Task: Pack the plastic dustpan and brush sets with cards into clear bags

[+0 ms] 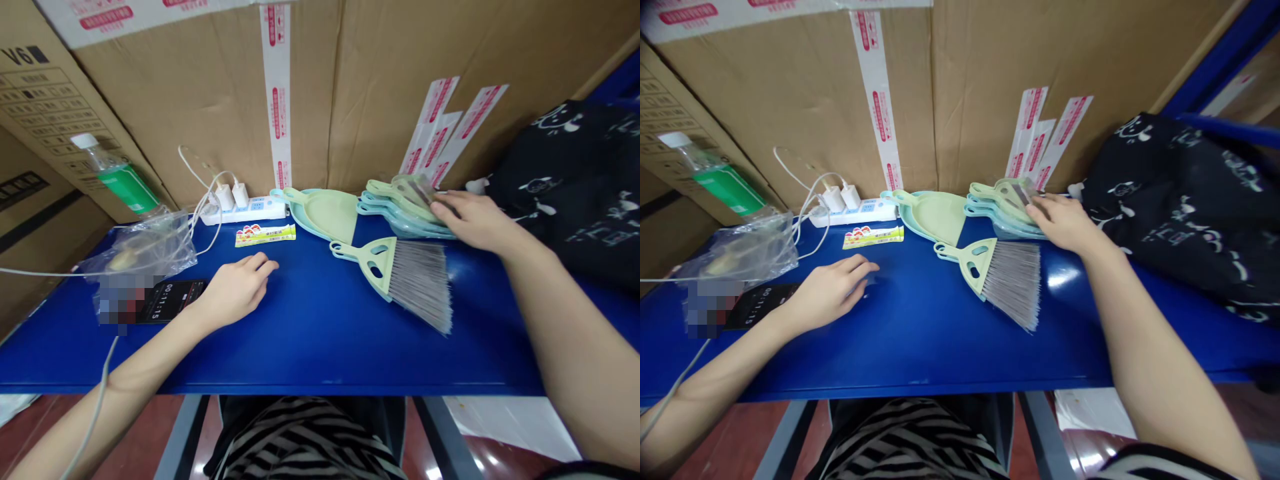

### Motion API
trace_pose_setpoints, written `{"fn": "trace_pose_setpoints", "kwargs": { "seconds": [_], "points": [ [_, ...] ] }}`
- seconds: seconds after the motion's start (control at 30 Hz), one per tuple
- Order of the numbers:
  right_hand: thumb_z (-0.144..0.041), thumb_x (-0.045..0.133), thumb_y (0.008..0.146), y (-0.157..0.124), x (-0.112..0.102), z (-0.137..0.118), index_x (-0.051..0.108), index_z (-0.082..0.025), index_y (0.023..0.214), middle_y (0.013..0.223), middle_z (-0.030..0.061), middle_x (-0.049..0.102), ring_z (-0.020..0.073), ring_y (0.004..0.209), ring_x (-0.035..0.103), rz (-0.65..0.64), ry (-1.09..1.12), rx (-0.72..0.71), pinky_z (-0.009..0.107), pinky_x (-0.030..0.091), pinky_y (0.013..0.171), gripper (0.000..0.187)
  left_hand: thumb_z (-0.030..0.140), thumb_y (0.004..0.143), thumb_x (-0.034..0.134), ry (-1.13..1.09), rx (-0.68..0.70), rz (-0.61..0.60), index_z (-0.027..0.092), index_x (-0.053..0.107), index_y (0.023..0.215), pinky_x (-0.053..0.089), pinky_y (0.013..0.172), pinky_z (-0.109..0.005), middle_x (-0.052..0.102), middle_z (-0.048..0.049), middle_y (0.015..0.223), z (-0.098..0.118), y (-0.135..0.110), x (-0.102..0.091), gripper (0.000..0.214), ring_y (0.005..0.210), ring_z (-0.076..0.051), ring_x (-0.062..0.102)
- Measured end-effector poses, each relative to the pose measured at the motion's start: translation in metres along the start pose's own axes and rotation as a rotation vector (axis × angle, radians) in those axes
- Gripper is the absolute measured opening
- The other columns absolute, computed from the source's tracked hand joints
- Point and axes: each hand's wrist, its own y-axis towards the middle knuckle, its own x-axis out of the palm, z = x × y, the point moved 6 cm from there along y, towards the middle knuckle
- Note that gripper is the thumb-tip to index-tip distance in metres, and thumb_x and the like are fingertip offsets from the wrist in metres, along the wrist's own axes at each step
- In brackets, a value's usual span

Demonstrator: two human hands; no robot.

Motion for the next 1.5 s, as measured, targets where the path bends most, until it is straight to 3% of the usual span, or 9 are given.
{"fn": "trace_pose_setpoints", "kwargs": {
  "seconds": [0.17,0.27,0.4,0.5,0.63,0.9,1.1,1.3,1.5],
  "points": [
    [-0.037,0.056,0.087,-0.019,-0.013,-0.050,0.067,-0.019,0.089,0.102,0.0199,0.067,0.0370,0.109,0.055,0.003,-0.068,-0.130,0.051,0.036,0.098,0.021,0.014,0.092,0.040,-0.084,-0.032,0.092,0.015,0.044,0.135,0.059,0.079,-0.038,0.061,-0.0126,0.118,0.014,0.034,0.006,0.043,0.101,-0.024,0.067],
    [-0.040,0.048,0.092,-0.037,0.003,-0.096,0.061,-0.022,0.074,0.080,0.0123,0.065,0.0289,0.085,0.059,-0.191,0.017,-0.280,0.043,0.044,0.080,0.028,0.013,0.093,0.038,-0.088,-0.076,0.119,0.013,0.037,0.140,0.059,0.080,-0.036,0.057,-0.0161,0.127,0.022,0.059,0.012,0.047,0.104,-0.024,0.066],
    [-0.048,0.055,0.088,-0.058,0.026,-0.135,0.056,-0.023,0.061,0.072,0.0106,0.063,0.0302,0.083,0.059,-0.392,-0.071,-0.371,0.042,0.043,0.077,0.037,0.006,0.092,0.036,-0.038,-0.070,0.106,0.013,0.036,0.143,0.057,0.088,-0.037,0.048,-0.0196,0.143,0.031,0.090,0.019,0.051,0.123,-0.026,0.057],
    [-0.046,0.063,0.083,-0.065,0.033,-0.142,0.059,-0.021,0.061,0.077,0.0148,0.065,0.0340,0.089,0.061,-0.424,-0.197,-0.361,0.043,0.042,0.078,0.034,0.002,0.092,0.034,0.009,-0.055,0.073,0.014,0.042,0.139,0.056,0.091,-0.037,0.052,-0.0175,0.141,0.034,0.108,0.020,0.049,0.124,-0.025,0.056],
    [-0.032,0.063,0.081,-0.066,0.032,-0.144,0.064,-0.018,0.062,0.077,0.0169,0.067,0.0349,0.092,0.063,-0.422,-0.259,-0.333,0.042,0.040,0.077,0.024,0.002,0.093,0.040,0.066,-0.037,0.013,0.013,0.060,0.120,0.057,0.083,-0.030,0.067,-0.0130,0.112,0.034,0.121,0.017,0.035,0.111,-0.022,0.064],
    [-0.021,0.053,0.082,-0.062,0.024,-0.144,0.069,-0.014,0.067,0.072,0.0120,0.069,0.0265,0.081,0.064,-0.344,-0.405,-0.266,0.034,0.033,0.068,0.022,0.000,0.091,0.043,0.150,0.010,0.015,0.013,0.066,0.101,0.055,0.071,-0.027,0.064,-0.0077,0.086,0.035,0.123,0.004,0.029,0.087,-0.020,0.068],
    [-0.024,0.054,0.079,-0.061,0.006,-0.136,0.064,-0.018,0.058,0.060,0.0074,0.062,0.0218,0.067,0.058,-0.114,-0.447,-0.312,0.032,0.028,0.063,0.024,0.004,0.092,0.039,0.186,0.002,0.097,0.015,0.066,0.101,0.051,0.061,-0.028,0.062,-0.0071,0.083,0.027,0.103,-0.010,0.031,0.076,-0.019,0.066],
    [-0.023,0.049,0.082,-0.060,-0.001,-0.129,0.066,-0.017,0.061,0.058,0.0066,0.060,0.0213,0.064,0.058,0.032,-0.466,-0.311,0.032,0.029,0.062,0.027,0.008,0.091,0.044,0.214,0.013,0.129,0.015,0.067,0.093,0.049,0.055,-0.027,0.062,-0.0051,0.081,0.017,0.039,-0.019,0.024,0.063,-0.016,0.062],
    [-0.022,0.044,0.086,-0.063,0.000,-0.134,0.068,-0.015,0.065,0.058,0.0080,0.061,0.0222,0.064,0.059,0.134,-0.512,-0.358,0.034,0.028,0.062,0.033,0.000,0.087,0.043,0.248,0.222,0.162,0.016,0.064,0.094,0.051,0.054,-0.025,0.059,-0.0016,0.075,0.045,-0.020,-0.015,0.027,0.059,-0.014,0.060]
  ]
}}
